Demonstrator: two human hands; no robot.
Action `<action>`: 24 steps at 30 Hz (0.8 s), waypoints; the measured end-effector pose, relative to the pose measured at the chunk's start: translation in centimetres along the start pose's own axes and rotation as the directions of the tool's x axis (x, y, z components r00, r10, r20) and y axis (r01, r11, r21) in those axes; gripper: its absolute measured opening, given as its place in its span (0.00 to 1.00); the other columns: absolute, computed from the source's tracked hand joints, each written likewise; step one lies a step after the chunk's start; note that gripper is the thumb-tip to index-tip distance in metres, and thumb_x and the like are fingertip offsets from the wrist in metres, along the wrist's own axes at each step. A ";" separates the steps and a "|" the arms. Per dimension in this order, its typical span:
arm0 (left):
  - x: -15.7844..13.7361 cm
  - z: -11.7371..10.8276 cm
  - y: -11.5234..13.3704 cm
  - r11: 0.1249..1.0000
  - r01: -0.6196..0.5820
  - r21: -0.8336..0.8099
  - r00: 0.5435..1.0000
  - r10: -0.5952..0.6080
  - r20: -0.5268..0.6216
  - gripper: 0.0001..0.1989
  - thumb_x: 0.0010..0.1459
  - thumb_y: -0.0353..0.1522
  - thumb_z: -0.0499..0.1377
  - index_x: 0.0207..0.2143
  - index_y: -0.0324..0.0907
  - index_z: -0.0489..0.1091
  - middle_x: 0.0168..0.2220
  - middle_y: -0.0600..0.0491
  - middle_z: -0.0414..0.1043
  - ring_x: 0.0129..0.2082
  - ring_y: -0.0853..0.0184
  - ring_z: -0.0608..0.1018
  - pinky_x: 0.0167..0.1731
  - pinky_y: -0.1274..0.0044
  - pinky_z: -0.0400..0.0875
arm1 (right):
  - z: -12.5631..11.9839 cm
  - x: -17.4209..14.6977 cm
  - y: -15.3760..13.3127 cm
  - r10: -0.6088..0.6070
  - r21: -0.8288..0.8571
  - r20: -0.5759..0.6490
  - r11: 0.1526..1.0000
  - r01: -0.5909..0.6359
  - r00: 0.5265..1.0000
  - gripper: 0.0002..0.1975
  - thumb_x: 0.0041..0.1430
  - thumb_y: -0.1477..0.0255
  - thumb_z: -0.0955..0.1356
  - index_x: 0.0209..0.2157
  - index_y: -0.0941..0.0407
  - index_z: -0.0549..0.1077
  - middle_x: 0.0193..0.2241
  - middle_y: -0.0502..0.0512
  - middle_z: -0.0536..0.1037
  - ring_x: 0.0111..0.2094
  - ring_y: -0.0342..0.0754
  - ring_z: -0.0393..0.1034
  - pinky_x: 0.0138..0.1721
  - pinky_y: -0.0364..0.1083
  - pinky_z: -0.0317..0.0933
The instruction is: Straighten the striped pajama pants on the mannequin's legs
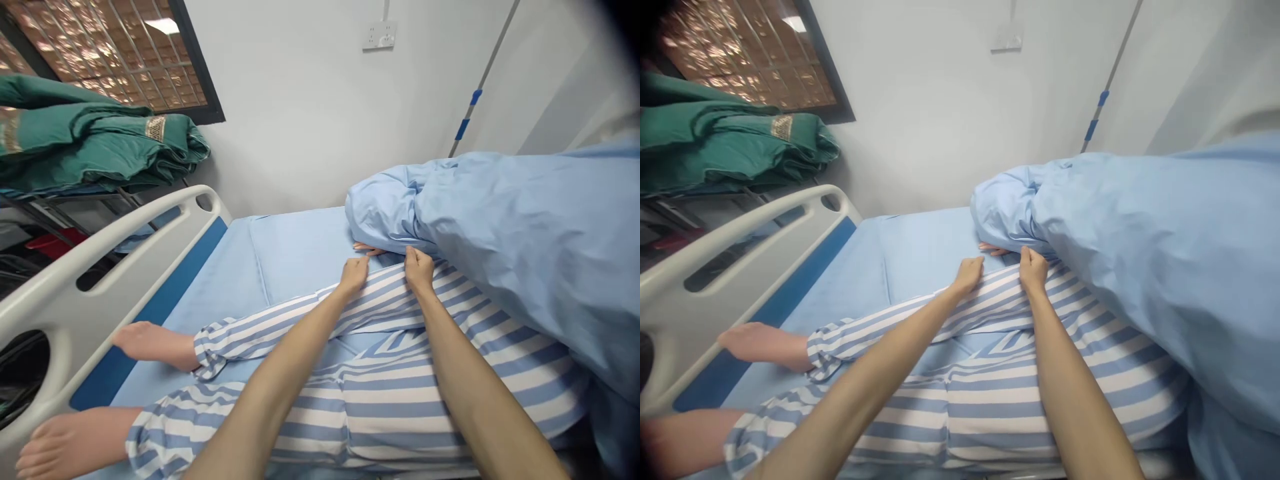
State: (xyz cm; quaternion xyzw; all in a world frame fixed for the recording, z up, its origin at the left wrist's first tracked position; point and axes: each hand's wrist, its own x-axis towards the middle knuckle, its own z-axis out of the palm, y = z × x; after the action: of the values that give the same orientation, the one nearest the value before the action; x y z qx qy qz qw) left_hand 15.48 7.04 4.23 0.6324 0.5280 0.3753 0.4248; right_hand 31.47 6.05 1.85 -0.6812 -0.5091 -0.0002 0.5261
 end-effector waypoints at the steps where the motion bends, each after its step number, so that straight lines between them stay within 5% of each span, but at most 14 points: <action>1: -0.3 -2.1 -0.2 1.000 0.017 0.009 0.999 -0.017 -0.030 0.20 0.49 0.41 0.45 0.11 0.39 0.59 0.10 0.57 0.55 0.16 0.74 0.60 0.20 0.80 0.54 | 0.0 0.0 -0.1 -0.001 -0.006 0.001 1.000 0.001 1.000 0.21 0.54 0.62 0.54 0.13 0.57 0.57 0.11 0.47 0.57 0.17 0.40 0.50 0.21 0.41 0.44; 5: -3.5 -13.1 -3.0 0.995 0.069 0.072 0.981 -0.055 -0.184 0.20 0.49 0.41 0.43 0.10 0.41 0.57 0.08 0.58 0.50 0.13 0.74 0.57 0.18 0.80 0.52 | -0.1 0.0 -0.4 -0.005 -0.053 0.007 0.999 0.005 1.000 0.21 0.54 0.61 0.54 0.14 0.58 0.58 0.12 0.48 0.59 0.18 0.40 0.50 0.21 0.41 0.43; 8: -7.4 -21.0 -7.2 0.977 0.142 0.159 0.910 -0.065 -0.410 0.20 0.48 0.41 0.44 0.09 0.42 0.54 0.08 0.58 0.51 0.13 0.74 0.57 0.18 0.80 0.53 | 0.0 -0.1 -0.4 -0.012 -0.087 -0.002 0.996 0.012 1.000 0.20 0.53 0.62 0.54 0.14 0.58 0.59 0.13 0.49 0.60 0.18 0.40 0.49 0.21 0.41 0.43; 11: -10.8 -25.6 -11.4 0.928 0.254 0.274 0.855 -0.083 -0.511 0.20 0.48 0.42 0.45 0.09 0.42 0.53 0.09 0.57 0.51 0.15 0.73 0.58 0.18 0.80 0.52 | -0.2 -0.2 -0.4 -0.010 -0.092 0.001 0.996 0.010 1.000 0.20 0.53 0.62 0.54 0.14 0.58 0.59 0.13 0.49 0.60 0.18 0.40 0.49 0.21 0.41 0.43; 17: -12.0 -26.0 -13.0 0.875 0.293 0.386 0.867 -0.073 -0.493 0.19 0.48 0.41 0.46 0.10 0.41 0.54 0.12 0.57 0.54 0.17 0.72 0.58 0.21 0.80 0.50 | 0.9 -2.1 -4.8 -0.020 -0.036 0.147 0.999 0.026 0.989 0.19 0.52 0.63 0.55 0.14 0.58 0.60 0.13 0.49 0.60 0.18 0.40 0.49 0.21 0.42 0.42; 21: -12.1 -25.6 -12.3 0.879 0.290 0.377 0.855 -0.062 -0.515 0.19 0.48 0.41 0.45 0.10 0.42 0.53 0.13 0.56 0.54 0.18 0.71 0.59 0.22 0.79 0.51 | 5.9 -8.9 -14.1 -0.225 0.205 0.399 0.967 0.152 0.889 0.21 0.54 0.63 0.53 0.13 0.57 0.59 0.12 0.47 0.58 0.17 0.39 0.49 0.20 0.40 0.43; 24: -12.5 -26.1 -12.6 0.907 0.307 0.287 0.826 -0.103 -0.555 0.19 0.48 0.42 0.45 0.10 0.42 0.52 0.12 0.56 0.54 0.18 0.71 0.59 0.21 0.79 0.53 | 11.3 -16.3 -21.6 -0.342 0.320 0.479 0.926 0.202 0.808 0.23 0.57 0.64 0.51 0.15 0.57 0.63 0.14 0.48 0.63 0.18 0.39 0.54 0.21 0.39 0.45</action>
State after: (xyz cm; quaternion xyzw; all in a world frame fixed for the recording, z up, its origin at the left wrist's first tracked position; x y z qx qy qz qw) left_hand -15.00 -0.63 1.42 0.5107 0.7502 0.3809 0.1771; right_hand 2.65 1.32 3.56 -0.5011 -0.7221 0.1756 0.4436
